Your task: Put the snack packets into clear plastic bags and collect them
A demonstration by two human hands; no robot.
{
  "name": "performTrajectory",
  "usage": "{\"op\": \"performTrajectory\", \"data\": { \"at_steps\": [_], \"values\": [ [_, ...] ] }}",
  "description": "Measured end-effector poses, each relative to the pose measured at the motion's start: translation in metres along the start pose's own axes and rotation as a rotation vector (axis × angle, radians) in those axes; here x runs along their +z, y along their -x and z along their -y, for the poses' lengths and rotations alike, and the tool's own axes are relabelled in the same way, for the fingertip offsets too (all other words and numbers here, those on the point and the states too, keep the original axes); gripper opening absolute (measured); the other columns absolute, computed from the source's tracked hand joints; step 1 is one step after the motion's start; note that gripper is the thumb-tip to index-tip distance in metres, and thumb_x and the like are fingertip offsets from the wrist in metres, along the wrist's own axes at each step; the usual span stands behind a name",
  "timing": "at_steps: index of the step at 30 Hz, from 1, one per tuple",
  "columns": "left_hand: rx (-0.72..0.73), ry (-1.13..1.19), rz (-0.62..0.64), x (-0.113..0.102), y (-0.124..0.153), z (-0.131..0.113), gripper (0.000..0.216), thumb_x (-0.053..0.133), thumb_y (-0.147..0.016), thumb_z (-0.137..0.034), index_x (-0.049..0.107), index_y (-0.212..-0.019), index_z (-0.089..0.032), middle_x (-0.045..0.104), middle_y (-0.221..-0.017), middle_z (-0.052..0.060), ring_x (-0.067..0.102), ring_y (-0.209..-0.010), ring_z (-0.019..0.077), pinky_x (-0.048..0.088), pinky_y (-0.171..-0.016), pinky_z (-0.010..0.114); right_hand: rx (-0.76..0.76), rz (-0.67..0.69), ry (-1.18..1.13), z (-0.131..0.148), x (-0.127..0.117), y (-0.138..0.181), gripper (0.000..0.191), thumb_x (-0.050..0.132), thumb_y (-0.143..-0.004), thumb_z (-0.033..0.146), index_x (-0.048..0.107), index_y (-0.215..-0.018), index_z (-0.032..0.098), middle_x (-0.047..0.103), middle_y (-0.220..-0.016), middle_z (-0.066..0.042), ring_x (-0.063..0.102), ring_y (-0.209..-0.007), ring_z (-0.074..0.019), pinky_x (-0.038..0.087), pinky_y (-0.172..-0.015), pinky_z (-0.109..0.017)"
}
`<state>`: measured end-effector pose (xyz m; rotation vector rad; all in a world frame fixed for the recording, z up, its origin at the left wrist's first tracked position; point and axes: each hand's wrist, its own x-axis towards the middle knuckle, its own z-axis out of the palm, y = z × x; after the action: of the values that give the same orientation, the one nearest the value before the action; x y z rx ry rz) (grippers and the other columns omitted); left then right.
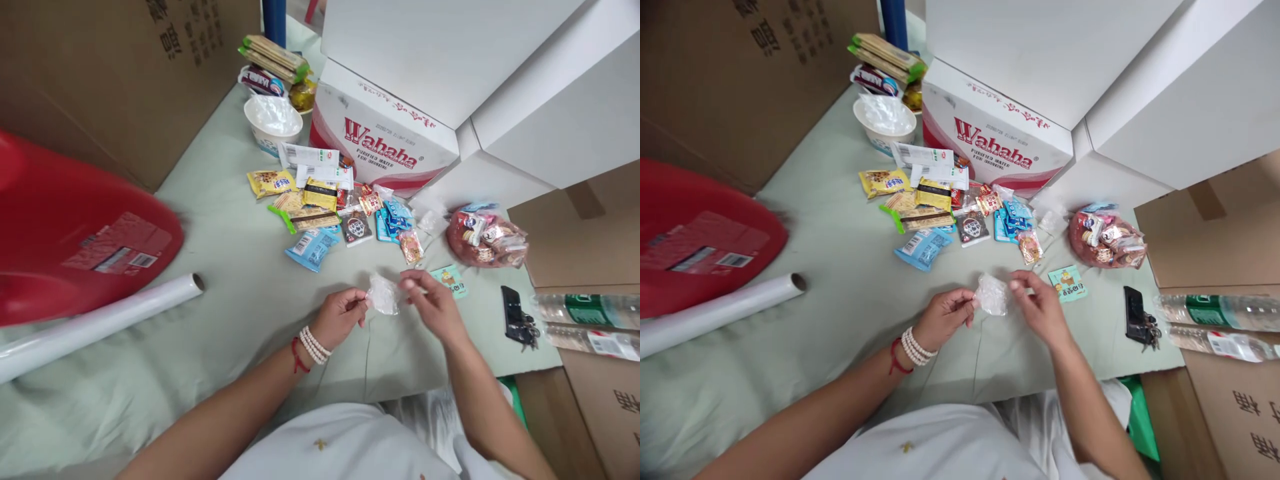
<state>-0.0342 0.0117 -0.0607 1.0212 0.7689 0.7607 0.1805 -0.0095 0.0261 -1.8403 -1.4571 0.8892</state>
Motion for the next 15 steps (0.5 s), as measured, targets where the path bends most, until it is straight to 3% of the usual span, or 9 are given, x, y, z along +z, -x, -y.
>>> {"op": "performTrajectory", "data": {
  "at_steps": [3,6,8,12,15],
  "values": [
    [0.024,-0.057,0.024,0.0,0.001,0.003,0.031,0.066,-0.089,-0.047,0.068,-0.084,-0.016,0.059,-0.058,-0.003,0.056,-0.053,0.0098,0.045,-0.059,0.023,0.071,-0.054,-0.153,-0.02,0.038,0.03,0.032,0.07,-0.09,0.053,0.071,-0.099,0.022,0.071,-0.092,-0.005,0.063,-0.08,-0.0185,0.052,-0.063,-0.027],
    [0.062,-0.107,0.016,0.0,0.002,0.006,0.028,0.065,-0.09,-0.043,0.071,-0.088,-0.016,0.06,-0.058,-0.002,0.056,-0.053,0.0105,0.045,-0.057,0.023,0.084,-0.301,-0.16,-0.033,0.048,0.039,0.029,0.071,-0.089,0.05,0.069,-0.087,0.022,0.067,-0.088,-0.003,0.059,-0.078,-0.0173,0.049,-0.065,-0.026],
    [0.14,-0.183,-0.011,0.0,0.003,0.007,0.025,0.065,-0.09,-0.041,0.075,-0.089,-0.017,0.068,-0.067,0.001,0.058,-0.056,0.0118,0.047,-0.059,0.025,0.115,-0.369,-0.23,-0.033,0.05,0.042,0.03,0.068,-0.091,0.052,0.07,-0.09,0.022,0.066,-0.086,-0.002,0.056,-0.073,-0.0158,0.048,-0.064,-0.026],
    [0.315,-0.34,-0.003,0.003,0.007,0.002,0.023,0.066,-0.092,-0.039,0.079,-0.088,-0.02,0.078,-0.098,0.01,0.071,-0.086,0.0191,0.055,-0.08,0.032,0.126,-0.125,-0.413,-0.02,0.059,0.041,0.033,0.075,-0.085,0.056,0.072,-0.089,0.023,0.067,-0.08,-0.001,0.057,-0.068,-0.0162,0.047,-0.059,-0.026],
    [0.232,-0.29,0.026,0.004,0.01,-0.001,0.032,0.065,-0.094,-0.049,0.076,-0.095,-0.019,0.075,-0.084,0.007,0.067,-0.071,0.0159,0.053,-0.068,0.028,0.031,-0.117,-0.387,-0.013,0.065,0.037,0.028,0.076,-0.086,0.052,0.074,-0.085,0.025,0.068,-0.082,-0.002,0.061,-0.073,-0.0175,0.05,-0.065,-0.029]
  ]
}}
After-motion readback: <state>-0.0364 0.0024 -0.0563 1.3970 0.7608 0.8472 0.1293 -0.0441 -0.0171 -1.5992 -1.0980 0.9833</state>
